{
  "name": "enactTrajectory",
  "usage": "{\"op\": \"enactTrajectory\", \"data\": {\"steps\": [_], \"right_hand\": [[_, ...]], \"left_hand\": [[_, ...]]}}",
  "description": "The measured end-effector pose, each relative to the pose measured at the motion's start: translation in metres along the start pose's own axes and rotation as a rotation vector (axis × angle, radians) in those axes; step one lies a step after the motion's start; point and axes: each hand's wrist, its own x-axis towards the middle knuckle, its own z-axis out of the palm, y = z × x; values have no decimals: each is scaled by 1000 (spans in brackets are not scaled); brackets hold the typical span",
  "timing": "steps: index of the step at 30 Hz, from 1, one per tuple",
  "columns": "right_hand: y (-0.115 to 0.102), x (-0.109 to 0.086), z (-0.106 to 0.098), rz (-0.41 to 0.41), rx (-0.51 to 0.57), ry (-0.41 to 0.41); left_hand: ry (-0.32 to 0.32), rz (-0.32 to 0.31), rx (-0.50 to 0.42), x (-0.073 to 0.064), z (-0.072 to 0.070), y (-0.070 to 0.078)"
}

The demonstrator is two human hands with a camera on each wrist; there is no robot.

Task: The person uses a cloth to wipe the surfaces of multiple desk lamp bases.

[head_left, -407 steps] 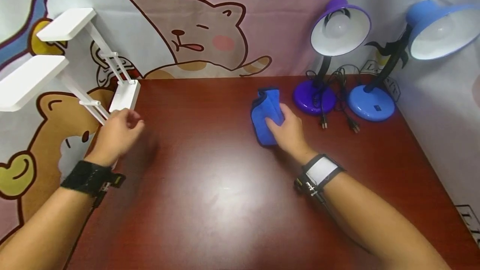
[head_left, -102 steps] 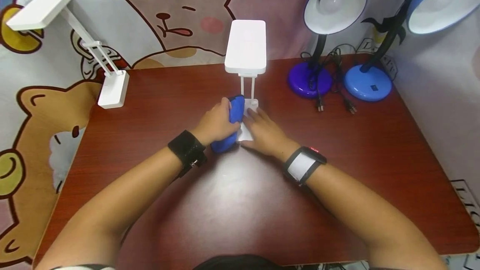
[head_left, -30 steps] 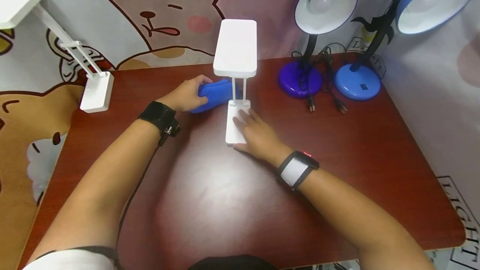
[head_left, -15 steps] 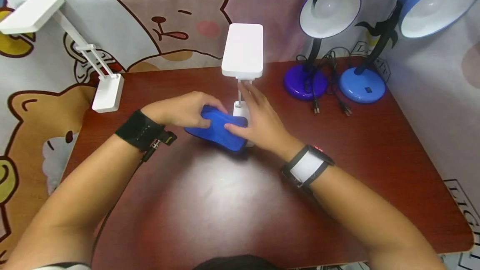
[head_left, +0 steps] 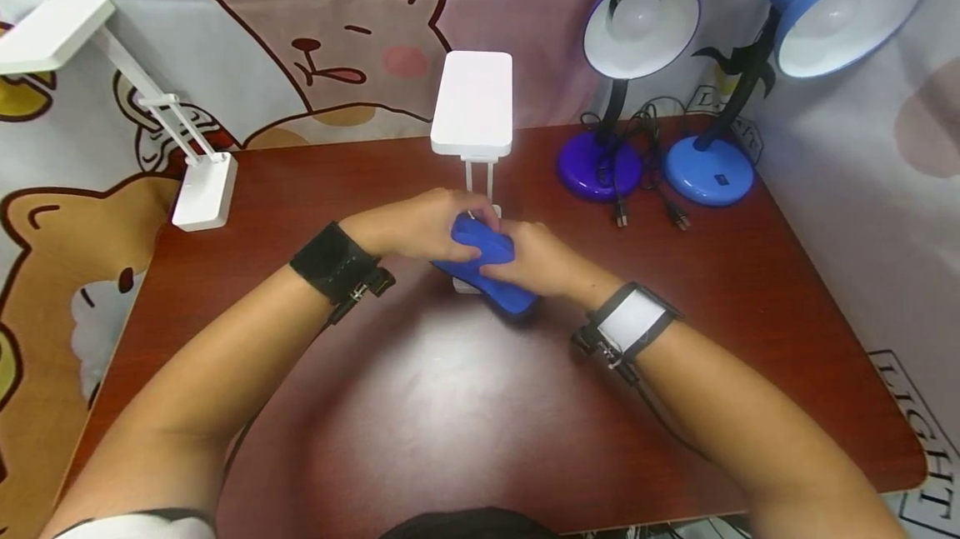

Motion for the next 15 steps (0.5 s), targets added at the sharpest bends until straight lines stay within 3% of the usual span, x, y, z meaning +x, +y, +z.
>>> {"op": "enactTrajectory", "data": {"steps": [5, 10, 15], "right_hand": [[14, -9, -10, 30, -63, -26], [30, -25, -26, 52, -131, 2], [40, -38, -41, 102, -241, 38]], "left_hand": [[66, -118, 42, -11, 18, -17], [35, -217, 176, -24, 46, -32], [-5, -217, 306, -25, 71, -35]]}}
